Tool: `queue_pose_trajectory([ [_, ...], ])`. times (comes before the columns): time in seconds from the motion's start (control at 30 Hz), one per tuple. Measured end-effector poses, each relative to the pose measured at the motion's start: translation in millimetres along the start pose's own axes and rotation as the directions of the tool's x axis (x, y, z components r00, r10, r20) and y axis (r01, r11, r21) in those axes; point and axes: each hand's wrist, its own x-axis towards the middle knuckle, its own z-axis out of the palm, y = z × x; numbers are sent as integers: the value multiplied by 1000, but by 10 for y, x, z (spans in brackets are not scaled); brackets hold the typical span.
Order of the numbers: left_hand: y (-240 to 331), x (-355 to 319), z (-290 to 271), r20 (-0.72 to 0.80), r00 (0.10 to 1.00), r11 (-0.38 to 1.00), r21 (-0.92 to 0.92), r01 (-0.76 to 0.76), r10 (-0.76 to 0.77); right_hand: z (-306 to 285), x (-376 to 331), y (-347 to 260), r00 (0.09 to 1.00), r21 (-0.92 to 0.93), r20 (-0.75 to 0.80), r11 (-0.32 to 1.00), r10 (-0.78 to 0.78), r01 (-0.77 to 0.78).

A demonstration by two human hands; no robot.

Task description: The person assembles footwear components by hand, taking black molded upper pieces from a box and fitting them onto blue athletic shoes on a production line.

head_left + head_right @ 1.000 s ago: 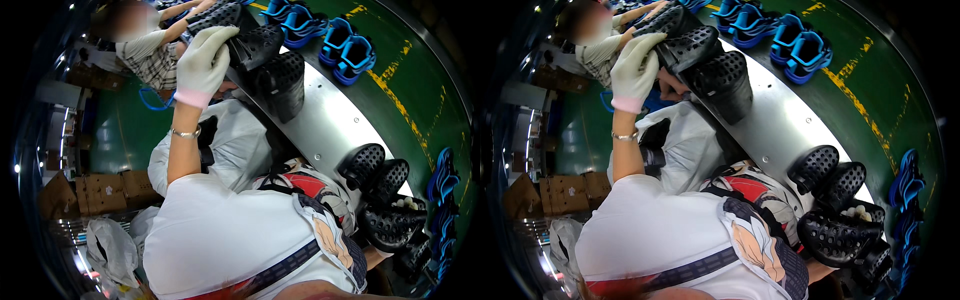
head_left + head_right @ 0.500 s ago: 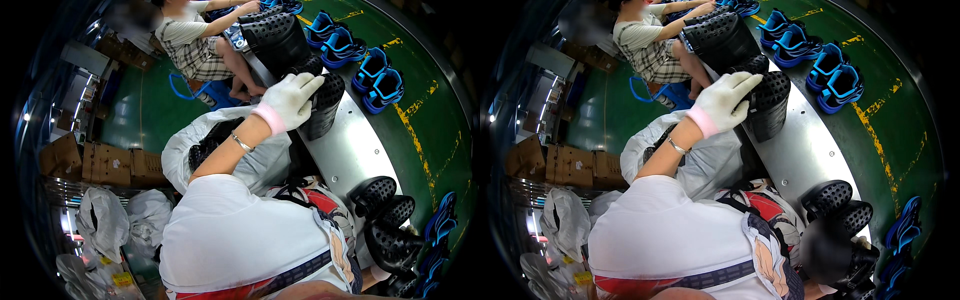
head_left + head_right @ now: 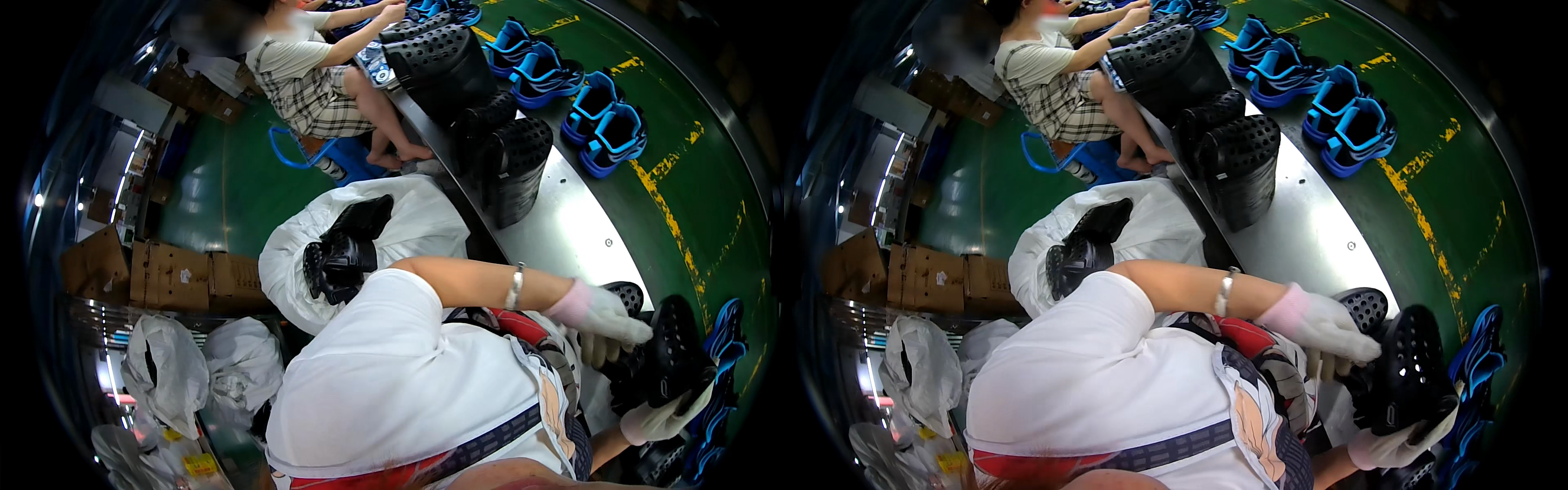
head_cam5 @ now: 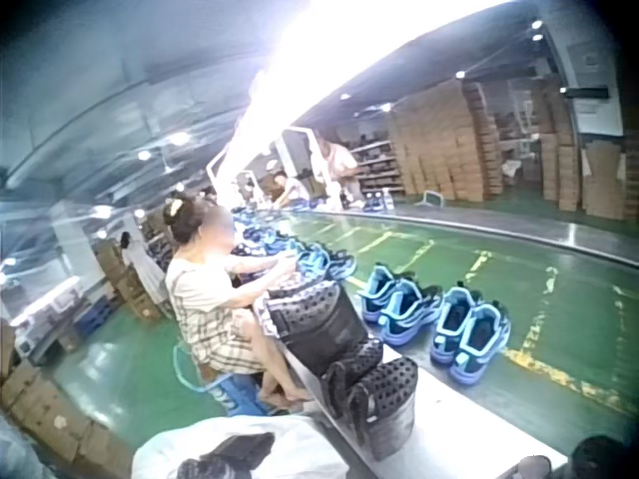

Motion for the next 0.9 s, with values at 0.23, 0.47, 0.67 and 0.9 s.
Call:
queue_pose_trajectory([
  [0.23, 102, 653, -117, 24, 903, 620, -735, -274, 429, 190, 114, -22, 928, -207, 373, 976, 12, 71],
  [0.47, -111, 761, -423, -49, 895, 627, -697, -349, 444, 249, -17, -97, 799, 47, 498, 910, 336, -412],
  [0.67, 40, 719, -227, -168, 934, 837, -413, -358, 316, 234, -29, -118, 887, -227, 429, 971, 169, -75],
  [0.9, 312, 553, 23, -47, 899, 900, -9, -436, 435, 293, -53, -71, 924, -206, 289, 959, 250, -195],
])
